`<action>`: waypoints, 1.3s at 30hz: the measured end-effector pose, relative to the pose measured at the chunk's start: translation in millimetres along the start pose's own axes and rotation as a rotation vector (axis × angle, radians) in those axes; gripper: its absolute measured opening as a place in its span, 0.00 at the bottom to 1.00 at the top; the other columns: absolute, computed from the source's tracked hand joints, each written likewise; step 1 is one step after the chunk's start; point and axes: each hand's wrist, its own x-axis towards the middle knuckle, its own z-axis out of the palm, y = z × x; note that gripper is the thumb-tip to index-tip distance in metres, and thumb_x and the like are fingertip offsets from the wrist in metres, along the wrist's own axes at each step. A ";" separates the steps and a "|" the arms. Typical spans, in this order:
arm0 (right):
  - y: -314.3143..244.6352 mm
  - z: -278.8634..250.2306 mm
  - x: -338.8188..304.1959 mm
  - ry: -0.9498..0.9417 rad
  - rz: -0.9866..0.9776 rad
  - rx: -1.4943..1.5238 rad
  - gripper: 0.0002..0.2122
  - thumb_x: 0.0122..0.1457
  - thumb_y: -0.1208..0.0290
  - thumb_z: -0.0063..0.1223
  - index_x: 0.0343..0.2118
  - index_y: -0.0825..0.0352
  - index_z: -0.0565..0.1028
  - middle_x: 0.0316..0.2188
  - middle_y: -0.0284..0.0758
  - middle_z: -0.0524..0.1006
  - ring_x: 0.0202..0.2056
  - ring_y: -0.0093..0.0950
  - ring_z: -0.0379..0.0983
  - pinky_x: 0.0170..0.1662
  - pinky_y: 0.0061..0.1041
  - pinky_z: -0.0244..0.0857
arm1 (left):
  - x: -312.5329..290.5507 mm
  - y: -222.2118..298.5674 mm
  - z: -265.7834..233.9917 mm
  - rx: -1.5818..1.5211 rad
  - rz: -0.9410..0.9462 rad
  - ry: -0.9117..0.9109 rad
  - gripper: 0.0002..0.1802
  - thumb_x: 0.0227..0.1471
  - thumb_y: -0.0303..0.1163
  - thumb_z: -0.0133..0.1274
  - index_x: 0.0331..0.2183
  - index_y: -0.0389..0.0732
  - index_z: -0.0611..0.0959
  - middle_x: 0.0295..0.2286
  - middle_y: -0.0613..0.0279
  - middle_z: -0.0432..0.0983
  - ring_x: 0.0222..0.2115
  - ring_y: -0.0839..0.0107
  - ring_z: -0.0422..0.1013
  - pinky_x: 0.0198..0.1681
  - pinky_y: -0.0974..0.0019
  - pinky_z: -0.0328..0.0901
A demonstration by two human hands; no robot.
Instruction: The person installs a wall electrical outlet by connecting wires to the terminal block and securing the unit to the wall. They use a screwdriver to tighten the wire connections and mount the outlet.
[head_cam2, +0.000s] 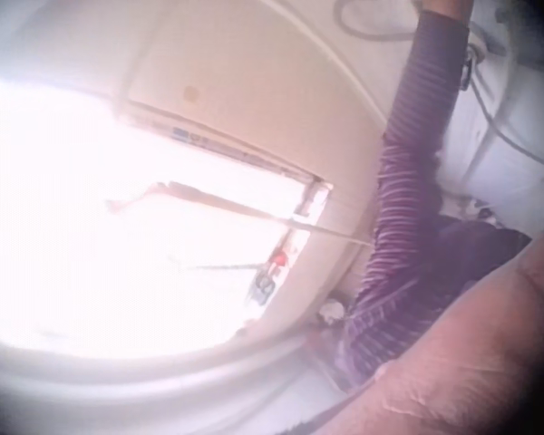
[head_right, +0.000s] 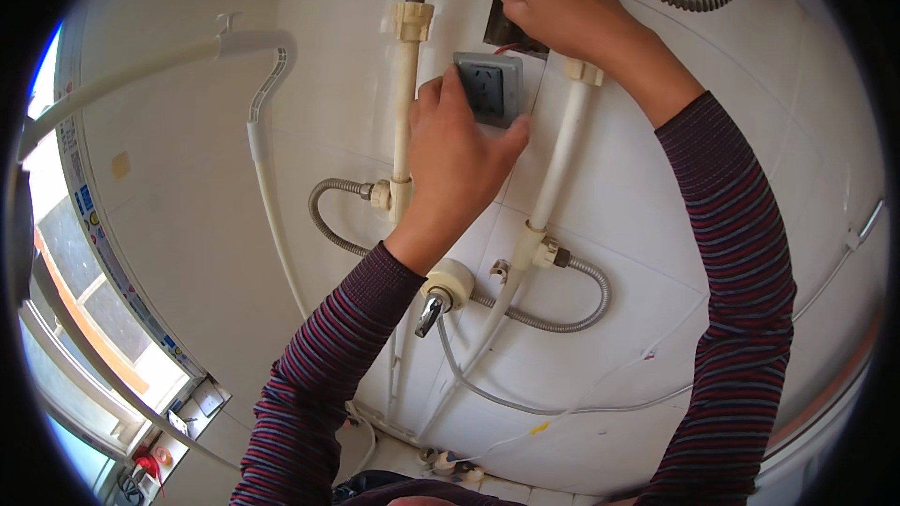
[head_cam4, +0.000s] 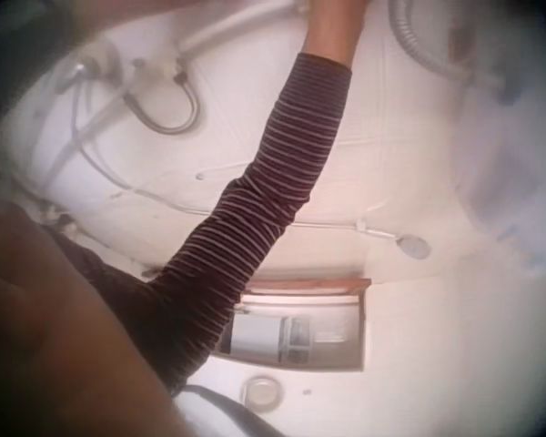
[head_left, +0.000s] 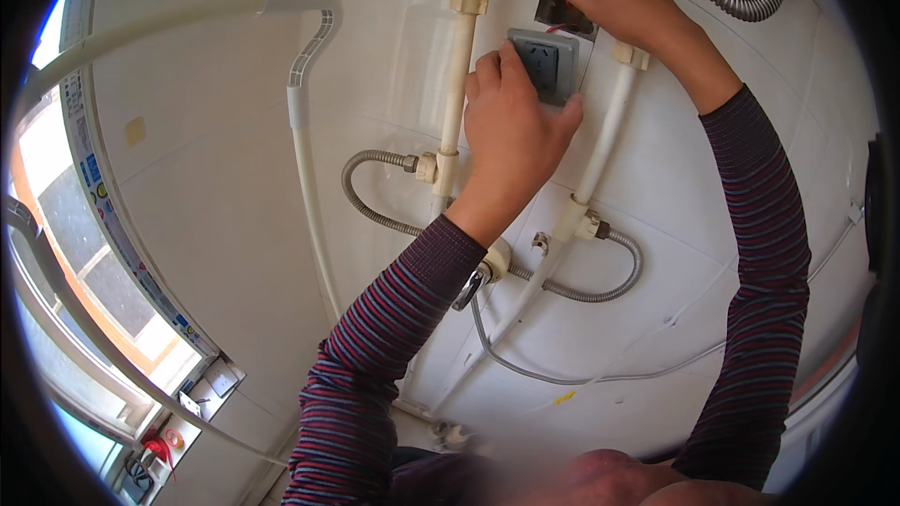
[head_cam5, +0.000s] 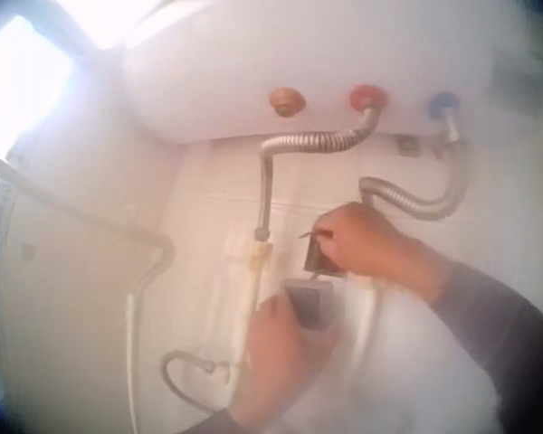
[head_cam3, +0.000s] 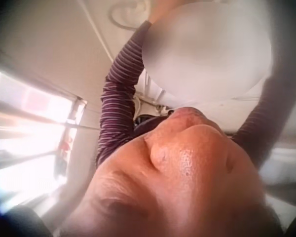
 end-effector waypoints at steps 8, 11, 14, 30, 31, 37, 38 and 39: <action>0.4 1.8 -1.6 0.016 -0.082 -0.117 0.10 0.58 0.69 0.54 0.29 0.67 0.84 0.28 0.48 0.82 0.34 0.47 0.80 0.42 0.43 0.72 | 8.9 -0.3 -11.1 -0.167 -0.043 -0.038 0.35 0.49 0.39 0.61 0.52 0.22 0.75 0.37 0.43 0.79 0.38 0.50 0.76 0.46 0.54 0.71; -16.1 -26.4 -16.0 -0.135 0.089 -0.193 0.10 0.58 0.71 0.53 0.27 0.71 0.83 0.27 0.50 0.81 0.32 0.49 0.79 0.40 0.43 0.72 | 11.9 6.9 -6.7 -0.386 -0.134 -0.035 0.35 0.54 0.39 0.59 0.55 0.21 0.74 0.41 0.43 0.82 0.38 0.62 0.78 0.42 0.62 0.72; -0.4 -26.8 -24.7 -0.057 0.007 -0.188 0.10 0.58 0.72 0.53 0.26 0.72 0.82 0.27 0.50 0.81 0.32 0.48 0.80 0.40 0.43 0.72 | 19.9 -0.1 -3.9 -0.569 -0.231 -0.084 0.31 0.59 0.40 0.55 0.53 0.21 0.75 0.38 0.45 0.83 0.36 0.60 0.80 0.42 0.61 0.73; 15.7 -35.2 -47.3 -0.070 -0.205 -0.137 0.09 0.55 0.67 0.62 0.27 0.69 0.84 0.25 0.47 0.81 0.31 0.46 0.80 0.37 0.43 0.73 | 27.6 10.0 -22.3 -0.840 -0.415 -0.471 0.38 0.70 0.50 0.41 0.71 0.45 0.49 0.56 0.46 0.64 0.35 0.59 0.80 0.41 0.60 0.78; 16.5 -31.5 -46.2 -0.051 -0.213 -0.130 0.09 0.55 0.67 0.62 0.27 0.69 0.84 0.25 0.47 0.81 0.31 0.46 0.80 0.37 0.43 0.73 | 30.1 9.4 -24.9 -0.847 -0.446 -0.467 0.38 0.69 0.48 0.42 0.70 0.45 0.49 0.55 0.45 0.64 0.36 0.57 0.79 0.42 0.58 0.78; 15.3 -26.9 -43.9 -0.019 -0.169 -0.031 0.10 0.55 0.67 0.63 0.26 0.69 0.83 0.25 0.48 0.81 0.31 0.46 0.80 0.36 0.43 0.72 | 47.7 14.4 -38.5 -1.010 -0.696 -0.423 0.22 0.63 0.38 0.49 0.53 0.39 0.64 0.44 0.45 0.68 0.39 0.51 0.75 0.49 0.49 0.77; 16.2 -26.9 -44.5 -0.022 -0.169 -0.029 0.10 0.54 0.67 0.63 0.26 0.69 0.83 0.25 0.48 0.81 0.30 0.46 0.80 0.36 0.42 0.72 | 51.3 20.5 -39.8 -1.044 -0.743 -0.411 0.21 0.62 0.37 0.50 0.51 0.39 0.64 0.43 0.44 0.67 0.40 0.51 0.74 0.49 0.49 0.77; 17.6 -27.2 -45.3 -0.025 -0.168 -0.027 0.09 0.54 0.67 0.64 0.25 0.69 0.83 0.25 0.48 0.81 0.30 0.46 0.80 0.36 0.42 0.72 | 53.7 23.8 -40.4 -1.078 -0.791 -0.399 0.19 0.62 0.36 0.51 0.49 0.39 0.65 0.43 0.44 0.67 0.40 0.52 0.73 0.49 0.48 0.77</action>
